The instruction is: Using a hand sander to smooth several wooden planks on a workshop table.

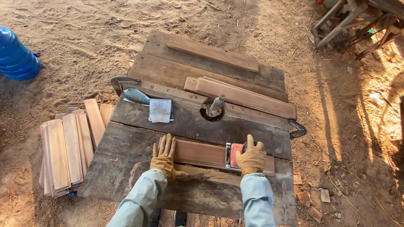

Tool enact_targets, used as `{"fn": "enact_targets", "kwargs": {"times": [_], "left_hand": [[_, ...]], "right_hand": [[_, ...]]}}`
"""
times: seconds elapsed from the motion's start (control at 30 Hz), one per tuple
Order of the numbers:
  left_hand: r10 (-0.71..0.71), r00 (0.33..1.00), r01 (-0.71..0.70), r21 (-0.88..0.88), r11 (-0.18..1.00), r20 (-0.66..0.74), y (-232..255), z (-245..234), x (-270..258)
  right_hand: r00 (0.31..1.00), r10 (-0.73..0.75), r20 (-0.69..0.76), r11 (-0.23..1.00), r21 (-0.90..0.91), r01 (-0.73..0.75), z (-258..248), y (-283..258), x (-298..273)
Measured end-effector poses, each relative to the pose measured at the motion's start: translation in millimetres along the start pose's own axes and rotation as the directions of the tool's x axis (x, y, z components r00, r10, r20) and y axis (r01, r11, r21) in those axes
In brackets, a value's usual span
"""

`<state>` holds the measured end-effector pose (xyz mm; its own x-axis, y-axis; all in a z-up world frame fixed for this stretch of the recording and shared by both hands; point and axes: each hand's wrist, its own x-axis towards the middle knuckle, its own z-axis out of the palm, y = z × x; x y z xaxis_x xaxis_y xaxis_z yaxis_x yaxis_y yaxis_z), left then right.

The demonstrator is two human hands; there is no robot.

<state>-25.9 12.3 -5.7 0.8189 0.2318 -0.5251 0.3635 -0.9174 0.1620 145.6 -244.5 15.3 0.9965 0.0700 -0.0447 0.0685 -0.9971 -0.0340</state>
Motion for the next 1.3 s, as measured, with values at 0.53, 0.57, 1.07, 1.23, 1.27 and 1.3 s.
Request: {"fn": "enact_targets", "kwargs": {"times": [0.53, 0.57, 1.07, 1.23, 1.27, 1.3], "left_hand": [[0.054, 0.990, -0.067, -0.098, 0.993, -0.129, -28.4, 51.9, 10.5], [0.055, 0.990, -0.068, -0.098, 0.993, -0.130, -28.9, 52.5, 11.0], [0.020, 0.999, -0.017, 0.073, 0.997, -0.044, -22.6, 38.0, -2.1], [-0.022, 0.999, 0.027, 0.135, 0.991, -0.036, -19.4, 32.6, -2.9], [-0.020, 0.999, 0.025, 0.137, 0.990, -0.036, -18.1, 31.7, -2.9], [-0.030, 0.999, 0.033, 0.142, 0.989, -0.022, -17.2, 30.8, -2.9]], "right_hand": [[0.958, -0.280, 0.059, 0.959, 0.052, 0.278, -0.8, -152.3, -66.0], [0.959, -0.279, 0.058, 0.960, 0.052, 0.276, 1.2, -158.0, -69.5], [0.966, -0.231, 0.113, 0.973, 0.046, 0.227, -2.4, -124.7, -58.6], [0.982, -0.185, 0.030, 0.981, 0.069, 0.183, 8.5, -72.5, -33.3], [0.983, -0.183, 0.029, 0.981, 0.070, 0.180, 4.3, -62.6, -28.8], [0.990, -0.134, 0.049, 0.989, 0.063, 0.131, 0.1, -53.1, -24.4]]}}
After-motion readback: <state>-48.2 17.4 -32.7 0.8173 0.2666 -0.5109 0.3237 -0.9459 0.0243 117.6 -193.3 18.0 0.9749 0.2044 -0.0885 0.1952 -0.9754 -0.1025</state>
